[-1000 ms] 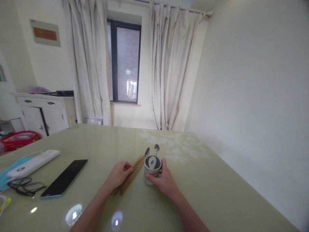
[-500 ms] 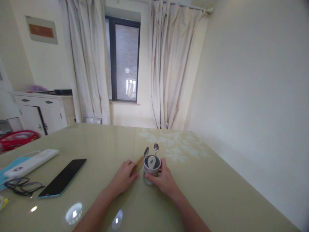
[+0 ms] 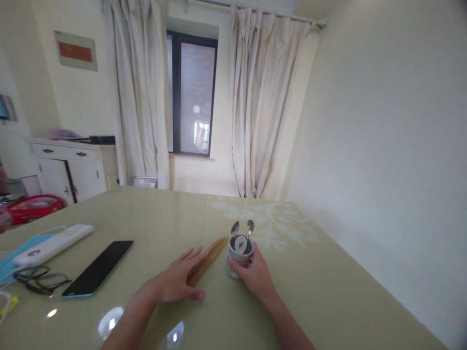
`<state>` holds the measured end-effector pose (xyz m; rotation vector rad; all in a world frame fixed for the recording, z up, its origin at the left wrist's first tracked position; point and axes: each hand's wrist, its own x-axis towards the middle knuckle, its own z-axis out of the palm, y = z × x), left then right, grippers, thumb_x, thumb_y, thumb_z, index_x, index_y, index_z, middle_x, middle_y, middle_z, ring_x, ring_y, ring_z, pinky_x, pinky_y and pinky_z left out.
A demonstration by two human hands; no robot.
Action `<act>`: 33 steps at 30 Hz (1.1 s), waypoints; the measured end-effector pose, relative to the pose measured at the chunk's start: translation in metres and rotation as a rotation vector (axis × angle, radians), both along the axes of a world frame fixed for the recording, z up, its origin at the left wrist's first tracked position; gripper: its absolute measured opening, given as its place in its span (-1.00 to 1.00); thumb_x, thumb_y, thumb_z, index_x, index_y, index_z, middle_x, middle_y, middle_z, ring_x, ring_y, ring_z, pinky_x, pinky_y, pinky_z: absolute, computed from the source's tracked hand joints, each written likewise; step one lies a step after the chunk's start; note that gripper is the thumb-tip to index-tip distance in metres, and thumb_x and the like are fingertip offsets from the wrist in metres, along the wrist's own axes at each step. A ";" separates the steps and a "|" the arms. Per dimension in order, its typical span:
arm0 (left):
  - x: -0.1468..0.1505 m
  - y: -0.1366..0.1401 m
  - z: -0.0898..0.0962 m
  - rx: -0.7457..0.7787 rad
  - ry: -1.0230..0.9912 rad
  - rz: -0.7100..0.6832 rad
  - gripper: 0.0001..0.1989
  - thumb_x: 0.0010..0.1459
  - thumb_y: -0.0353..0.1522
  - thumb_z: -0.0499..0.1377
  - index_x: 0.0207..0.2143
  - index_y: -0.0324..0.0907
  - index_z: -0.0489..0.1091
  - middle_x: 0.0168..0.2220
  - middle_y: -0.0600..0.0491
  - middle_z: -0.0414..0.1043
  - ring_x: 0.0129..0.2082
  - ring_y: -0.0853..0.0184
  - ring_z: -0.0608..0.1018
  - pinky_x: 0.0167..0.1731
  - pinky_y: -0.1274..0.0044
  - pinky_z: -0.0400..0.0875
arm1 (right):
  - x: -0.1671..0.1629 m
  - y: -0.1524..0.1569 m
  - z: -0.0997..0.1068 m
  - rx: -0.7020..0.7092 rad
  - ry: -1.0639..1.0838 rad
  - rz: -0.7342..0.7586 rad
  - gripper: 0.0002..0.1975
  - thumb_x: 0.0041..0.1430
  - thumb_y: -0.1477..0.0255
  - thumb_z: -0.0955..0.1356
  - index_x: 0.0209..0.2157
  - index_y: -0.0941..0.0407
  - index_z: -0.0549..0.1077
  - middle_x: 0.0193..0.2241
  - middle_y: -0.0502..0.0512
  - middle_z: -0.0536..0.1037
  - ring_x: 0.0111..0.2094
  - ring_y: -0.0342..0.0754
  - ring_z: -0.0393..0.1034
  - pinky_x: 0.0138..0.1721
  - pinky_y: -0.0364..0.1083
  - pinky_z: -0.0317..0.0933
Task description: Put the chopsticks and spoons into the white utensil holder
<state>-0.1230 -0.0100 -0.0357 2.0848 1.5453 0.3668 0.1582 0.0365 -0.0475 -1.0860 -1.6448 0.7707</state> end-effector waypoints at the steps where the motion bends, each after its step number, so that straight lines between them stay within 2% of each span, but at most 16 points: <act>1: 0.001 0.000 0.000 0.010 -0.014 -0.007 0.12 0.01 0.06 0.43 0.52 0.01 0.06 0.57 -0.09 -0.08 0.56 -0.14 -0.01 0.48 0.02 -0.03 | 0.000 0.001 0.000 0.002 -0.002 -0.010 -0.42 0.00 0.24 0.59 0.03 0.09 0.47 -0.03 0.25 0.67 -0.01 0.25 0.57 0.09 0.19 0.41; 5: 0.015 0.000 -0.003 0.145 -0.071 -0.012 -0.14 0.20 0.15 0.26 0.44 0.02 0.26 0.51 -0.08 0.15 0.51 -0.09 0.17 0.49 0.04 0.01 | 0.001 0.004 0.000 -0.009 0.006 -0.012 -0.43 0.00 0.21 0.58 0.02 0.09 0.47 -0.03 0.27 0.67 -0.01 0.28 0.57 0.10 0.23 0.41; 10: 0.022 -0.001 -0.004 0.246 -0.177 0.015 -0.31 0.30 0.11 0.18 0.36 0.04 0.39 0.45 -0.03 0.29 0.44 0.02 0.33 0.46 0.17 0.17 | 0.003 0.004 -0.002 -0.021 0.027 -0.014 -0.42 -0.03 0.17 0.60 0.00 0.07 0.48 -0.05 0.24 0.68 -0.01 0.29 0.58 0.08 0.24 0.44; 12: 0.020 -0.004 -0.004 0.256 -0.186 0.013 -0.35 0.30 0.10 0.18 0.34 0.06 0.41 0.44 0.00 0.31 0.43 0.04 0.35 0.45 0.18 0.19 | 0.005 0.005 -0.003 -0.016 0.042 -0.002 -0.43 -0.04 0.19 0.61 -0.01 0.05 0.50 -0.06 0.21 0.68 -0.01 0.28 0.58 0.08 0.21 0.44; 15: 0.016 -0.010 -0.008 0.275 -0.110 -0.060 -0.34 0.29 0.09 0.20 0.35 0.09 0.40 0.45 0.01 0.28 0.44 0.03 0.34 0.46 0.17 0.18 | 0.009 0.007 -0.005 0.002 0.080 0.058 -0.42 -0.05 0.23 0.62 0.00 0.06 0.51 -0.05 0.22 0.67 0.01 0.27 0.57 0.11 0.20 0.43; 19: 0.020 -0.013 -0.016 0.340 -0.015 -0.136 -0.34 0.31 0.06 0.20 0.36 0.02 0.38 0.49 -0.03 0.20 0.47 0.00 0.29 0.47 0.15 0.14 | 0.013 0.012 -0.008 -0.007 0.127 0.144 -0.35 -0.10 0.25 0.65 0.04 0.08 0.51 -0.02 0.22 0.65 0.05 0.27 0.55 0.15 0.22 0.40; 22: 0.027 -0.007 -0.015 0.377 0.006 -0.111 -0.46 0.39 -0.03 0.13 0.29 -0.05 0.45 0.43 -0.08 0.32 0.40 0.04 0.38 0.43 0.18 0.24 | 0.014 0.013 -0.007 -0.040 0.151 0.183 -0.28 -0.16 0.24 0.68 0.05 0.09 0.49 -0.01 0.22 0.64 0.05 0.26 0.54 0.17 0.24 0.37; 26: 0.032 0.003 -0.012 0.420 -0.033 -0.074 -0.58 0.43 -0.10 0.06 0.12 -0.06 0.55 0.24 -0.11 0.54 0.24 0.08 0.54 0.31 0.23 0.40 | 0.013 0.010 -0.002 -0.090 0.180 0.265 -0.26 -0.17 0.20 0.69 0.04 0.09 0.48 -0.02 0.20 0.65 0.03 0.23 0.55 0.16 0.22 0.36; 33: 0.026 0.000 -0.019 0.417 -0.033 -0.072 -0.62 0.43 -0.17 0.04 0.01 -0.03 0.63 0.22 -0.06 0.57 0.22 0.08 0.57 0.33 0.22 0.39 | 0.013 0.001 0.000 -0.132 0.178 0.346 -0.19 -0.28 0.24 0.72 0.03 0.07 0.45 -0.06 0.14 0.64 0.03 0.23 0.54 0.16 0.21 0.37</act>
